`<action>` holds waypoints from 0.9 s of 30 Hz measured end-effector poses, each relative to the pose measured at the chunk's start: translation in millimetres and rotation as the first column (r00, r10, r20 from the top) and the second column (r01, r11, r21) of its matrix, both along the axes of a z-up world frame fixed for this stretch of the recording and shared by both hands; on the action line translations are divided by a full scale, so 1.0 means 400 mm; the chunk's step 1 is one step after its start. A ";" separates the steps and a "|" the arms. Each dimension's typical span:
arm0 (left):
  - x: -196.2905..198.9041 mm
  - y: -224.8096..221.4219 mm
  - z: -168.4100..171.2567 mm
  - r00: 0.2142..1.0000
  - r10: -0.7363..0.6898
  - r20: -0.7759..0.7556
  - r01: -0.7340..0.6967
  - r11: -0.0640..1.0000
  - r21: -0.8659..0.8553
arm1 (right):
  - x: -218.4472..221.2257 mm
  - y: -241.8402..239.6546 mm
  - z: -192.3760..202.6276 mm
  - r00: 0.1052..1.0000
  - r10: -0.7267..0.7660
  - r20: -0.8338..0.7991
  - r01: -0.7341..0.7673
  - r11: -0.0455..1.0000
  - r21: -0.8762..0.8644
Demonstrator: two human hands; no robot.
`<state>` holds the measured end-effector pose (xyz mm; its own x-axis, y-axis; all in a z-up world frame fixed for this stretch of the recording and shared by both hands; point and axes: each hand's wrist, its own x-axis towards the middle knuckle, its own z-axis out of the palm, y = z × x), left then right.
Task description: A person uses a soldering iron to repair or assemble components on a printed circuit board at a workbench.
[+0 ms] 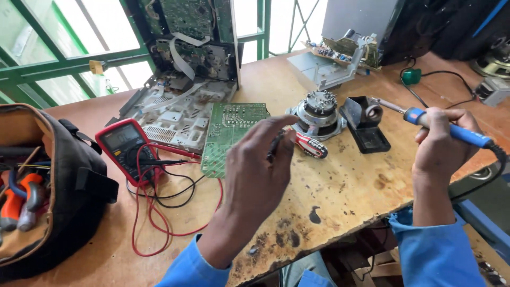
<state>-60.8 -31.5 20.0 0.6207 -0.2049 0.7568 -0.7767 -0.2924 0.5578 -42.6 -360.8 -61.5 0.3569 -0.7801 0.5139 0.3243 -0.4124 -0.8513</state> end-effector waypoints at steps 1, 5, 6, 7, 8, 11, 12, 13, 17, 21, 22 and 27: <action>-0.009 -0.012 0.001 0.998 -0.063 -0.009 0.063 0.998 0.014 | -0.002 -0.011 -0.012 0.998 -0.053 0.033 0.053 0.998 -0.013; -0.019 -0.079 -0.038 0.987 -0.158 -0.039 0.159 0.986 0.041 | -0.022 -0.012 -0.043 0.995 -0.092 0.032 0.093 0.994 -0.055; -0.024 -0.087 -0.039 0.980 -0.191 -0.062 0.195 0.979 0.065 | -0.021 -0.016 -0.050 0.994 -0.107 0.031 0.110 0.990 -0.093; -0.029 -0.095 -0.040 0.971 -0.225 -0.084 0.232 0.969 0.089 | -0.020 -0.020 -0.058 0.992 -0.124 0.031 0.127 0.983 -0.131; -0.027 -0.100 -0.051 0.971 -0.224 -0.083 0.231 0.969 0.091 | -0.014 -0.020 -0.060 0.992 -0.123 0.033 0.127 0.984 -0.129; -0.023 -0.118 -0.082 0.982 -0.165 -0.087 0.178 0.969 0.173 | -0.008 -0.008 -0.056 0.995 -0.066 -0.070 0.056 0.989 -0.139; -0.021 -0.124 -0.090 0.989 -0.133 -0.066 0.143 0.970 0.196 | -0.009 0.007 -0.046 0.990 -0.030 -0.141 0.015 0.995 -0.101; -0.020 -0.128 -0.099 0.994 -0.096 -0.045 0.103 0.971 0.218 | -0.006 0.025 -0.036 0.978 0.014 -0.209 -0.028 0.998 -0.062; -0.018 -0.135 -0.134 1.000 -0.013 -0.028 0.020 0.966 0.259 | 0.036 0.007 -0.040 0.896 0.278 -0.346 -0.217 0.954 0.204; -0.028 -0.118 -0.129 1.000 -0.028 0.014 0.024 0.976 0.216 | 0.053 0.011 -0.049 0.728 0.681 -0.080 -0.435 0.549 0.714; -0.032 -0.115 -0.126 0.998 -0.043 0.048 0.034 0.983 0.178 | 0.038 0.030 -0.034 0.683 0.730 -0.002 -0.466 0.438 0.769; -0.067 -0.066 -0.048 0.979 0.011 0.206 -0.008 1.000 -0.016 | 0.042 0.107 -0.036 0.585 0.810 0.039 -0.608 0.407 0.681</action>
